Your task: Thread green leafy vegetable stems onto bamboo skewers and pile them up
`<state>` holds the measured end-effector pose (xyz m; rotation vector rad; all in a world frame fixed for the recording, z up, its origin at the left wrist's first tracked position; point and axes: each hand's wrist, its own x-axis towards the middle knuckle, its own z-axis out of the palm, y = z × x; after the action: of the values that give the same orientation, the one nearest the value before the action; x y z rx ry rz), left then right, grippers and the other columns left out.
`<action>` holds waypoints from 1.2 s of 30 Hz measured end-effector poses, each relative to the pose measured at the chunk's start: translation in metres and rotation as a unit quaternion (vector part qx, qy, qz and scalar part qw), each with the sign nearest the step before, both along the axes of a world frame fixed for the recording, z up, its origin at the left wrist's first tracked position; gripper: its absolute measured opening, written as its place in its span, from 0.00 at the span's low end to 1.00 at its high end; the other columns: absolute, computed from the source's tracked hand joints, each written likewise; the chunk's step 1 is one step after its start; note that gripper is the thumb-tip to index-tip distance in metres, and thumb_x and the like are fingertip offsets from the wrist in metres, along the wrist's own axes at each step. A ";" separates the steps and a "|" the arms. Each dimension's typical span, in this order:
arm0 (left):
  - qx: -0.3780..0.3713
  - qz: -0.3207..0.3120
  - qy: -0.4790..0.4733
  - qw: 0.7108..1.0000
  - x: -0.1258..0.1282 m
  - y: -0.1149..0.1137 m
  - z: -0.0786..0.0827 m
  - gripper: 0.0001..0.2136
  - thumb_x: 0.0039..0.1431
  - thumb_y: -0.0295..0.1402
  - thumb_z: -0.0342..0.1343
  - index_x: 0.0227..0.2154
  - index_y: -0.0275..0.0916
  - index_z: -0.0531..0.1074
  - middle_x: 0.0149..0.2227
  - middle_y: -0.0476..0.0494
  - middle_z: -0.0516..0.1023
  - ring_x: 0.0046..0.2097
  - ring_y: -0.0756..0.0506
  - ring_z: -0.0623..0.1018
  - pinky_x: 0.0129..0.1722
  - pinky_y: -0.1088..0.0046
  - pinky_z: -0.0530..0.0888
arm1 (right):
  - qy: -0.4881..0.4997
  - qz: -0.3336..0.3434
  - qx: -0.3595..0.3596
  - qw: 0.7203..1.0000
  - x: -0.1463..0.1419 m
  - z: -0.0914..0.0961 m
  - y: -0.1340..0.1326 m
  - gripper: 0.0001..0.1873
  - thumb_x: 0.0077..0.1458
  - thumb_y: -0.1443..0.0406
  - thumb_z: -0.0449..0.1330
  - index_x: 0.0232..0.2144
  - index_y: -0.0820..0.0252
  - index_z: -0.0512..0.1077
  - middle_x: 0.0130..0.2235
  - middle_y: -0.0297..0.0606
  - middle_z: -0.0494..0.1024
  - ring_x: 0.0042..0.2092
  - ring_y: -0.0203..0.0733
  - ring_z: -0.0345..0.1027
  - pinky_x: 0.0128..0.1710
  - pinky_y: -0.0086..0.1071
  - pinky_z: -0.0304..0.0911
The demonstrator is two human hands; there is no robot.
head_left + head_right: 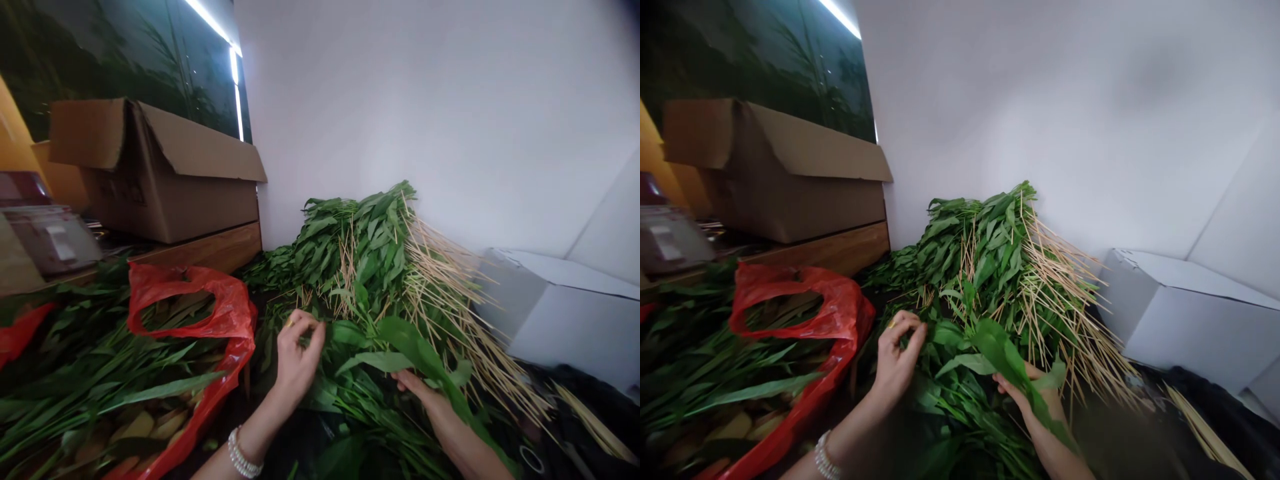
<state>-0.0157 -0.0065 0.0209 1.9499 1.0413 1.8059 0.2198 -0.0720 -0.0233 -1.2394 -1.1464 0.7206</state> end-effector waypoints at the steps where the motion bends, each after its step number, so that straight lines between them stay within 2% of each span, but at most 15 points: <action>1: 0.008 -0.005 0.008 1.000 0.002 -0.001 0.000 0.07 0.59 0.28 0.53 0.26 0.38 0.68 0.31 0.49 0.68 0.34 0.49 0.70 0.35 0.73 0.66 | 0.009 0.020 -0.011 1.000 0.001 -0.003 0.001 0.18 0.38 0.48 0.68 0.20 0.57 0.77 0.25 0.42 0.80 0.28 0.49 0.73 0.30 0.37 0.70; 3: 0.022 -0.004 0.008 1.000 0.004 -0.003 -0.001 0.02 0.59 0.27 0.54 0.33 0.39 0.71 0.35 0.47 0.71 0.37 0.48 0.71 0.37 0.72 0.68 | 0.012 0.047 -0.032 0.998 0.004 -0.007 0.002 0.16 0.42 0.51 0.67 0.20 0.56 0.76 0.27 0.41 0.80 0.31 0.49 0.74 0.32 0.36 0.70; 6: 0.030 0.019 -0.028 0.999 0.001 -0.001 0.000 0.06 0.60 0.27 0.53 0.39 0.40 0.71 0.38 0.46 0.72 0.40 0.47 0.72 0.40 0.71 0.69 | 0.036 0.071 -0.051 0.996 0.010 -0.009 0.004 0.15 0.40 0.52 0.68 0.21 0.57 0.77 0.27 0.40 0.80 0.31 0.49 0.73 0.33 0.36 0.70; 9: 0.051 0.055 -0.075 0.994 -0.006 0.000 0.006 0.06 0.62 0.28 0.53 0.41 0.41 0.70 0.39 0.46 0.71 0.40 0.47 0.72 0.40 0.70 0.70 | -0.006 0.097 -0.074 0.993 0.012 -0.005 0.003 0.19 0.41 0.51 0.67 0.30 0.60 0.79 0.32 0.42 0.80 0.36 0.50 0.73 0.36 0.36 0.69; 11: 0.088 0.074 -0.068 0.991 -0.010 -0.004 0.011 0.05 0.60 0.28 0.55 0.39 0.41 0.71 0.37 0.47 0.72 0.40 0.47 0.72 0.40 0.70 0.70 | -0.036 0.091 -0.073 0.993 0.008 -0.002 0.001 0.21 0.43 0.50 0.65 0.33 0.61 0.78 0.32 0.42 0.80 0.37 0.50 0.73 0.37 0.35 0.68; 16: 0.161 0.025 0.100 0.982 -0.006 -0.021 0.024 0.07 0.57 0.25 0.59 0.37 0.42 0.74 0.33 0.47 0.75 0.37 0.47 0.73 0.40 0.68 0.69 | -0.034 0.036 -0.042 0.998 -0.007 0.005 -0.004 0.21 0.44 0.47 0.64 0.27 0.60 0.77 0.22 0.35 0.74 0.28 0.42 0.69 0.32 0.31 0.65; 21: 0.160 -0.020 0.215 0.963 0.003 -0.024 0.034 0.07 0.59 0.29 0.58 0.40 0.43 0.77 0.36 0.45 0.79 0.39 0.46 0.73 0.41 0.65 0.69 | -0.032 0.044 -0.047 0.997 -0.008 0.013 -0.006 0.21 0.45 0.47 0.63 0.26 0.59 0.77 0.24 0.37 0.76 0.27 0.42 0.68 0.28 0.32 0.65; 24: 0.155 -0.047 0.274 0.948 0.008 -0.019 0.038 0.07 0.62 0.32 0.56 0.40 0.44 0.77 0.39 0.45 0.80 0.40 0.45 0.73 0.43 0.64 0.69 | -0.032 0.037 -0.060 0.997 -0.007 0.013 -0.007 0.18 0.46 0.48 0.63 0.26 0.57 0.77 0.25 0.37 0.77 0.29 0.44 0.71 0.30 0.32 0.66; 27: 0.148 -0.048 0.321 0.934 0.012 -0.015 0.041 0.08 0.62 0.34 0.55 0.41 0.45 0.78 0.41 0.44 0.80 0.42 0.44 0.73 0.43 0.64 0.68 | -0.033 0.024 -0.049 0.998 -0.007 0.011 -0.008 0.17 0.46 0.50 0.63 0.28 0.58 0.77 0.25 0.37 0.78 0.29 0.44 0.71 0.31 0.32 0.67; 31: 0.148 -0.036 0.363 0.919 0.016 -0.014 0.047 0.09 0.63 0.34 0.54 0.41 0.47 0.78 0.49 0.42 0.76 0.46 0.42 0.71 0.43 0.63 0.66 | -0.053 0.046 -0.025 0.997 -0.007 0.012 -0.008 0.18 0.49 0.50 0.62 0.29 0.60 0.77 0.26 0.38 0.78 0.28 0.42 0.70 0.31 0.32 0.66; 36: 0.134 -0.050 0.435 0.889 0.018 -0.015 0.054 0.07 0.62 0.35 0.55 0.38 0.48 0.78 0.42 0.43 0.77 0.45 0.42 0.69 0.42 0.63 0.63 | -0.089 0.098 -0.009 0.991 -0.008 0.017 -0.011 0.16 0.52 0.53 0.60 0.30 0.59 0.78 0.27 0.36 0.76 0.29 0.41 0.69 0.30 0.30 0.64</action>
<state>0.0021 -0.0210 0.0746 3.0354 0.8870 1.0117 0.2123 -0.0827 -0.0061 -1.2376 -1.4257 0.7789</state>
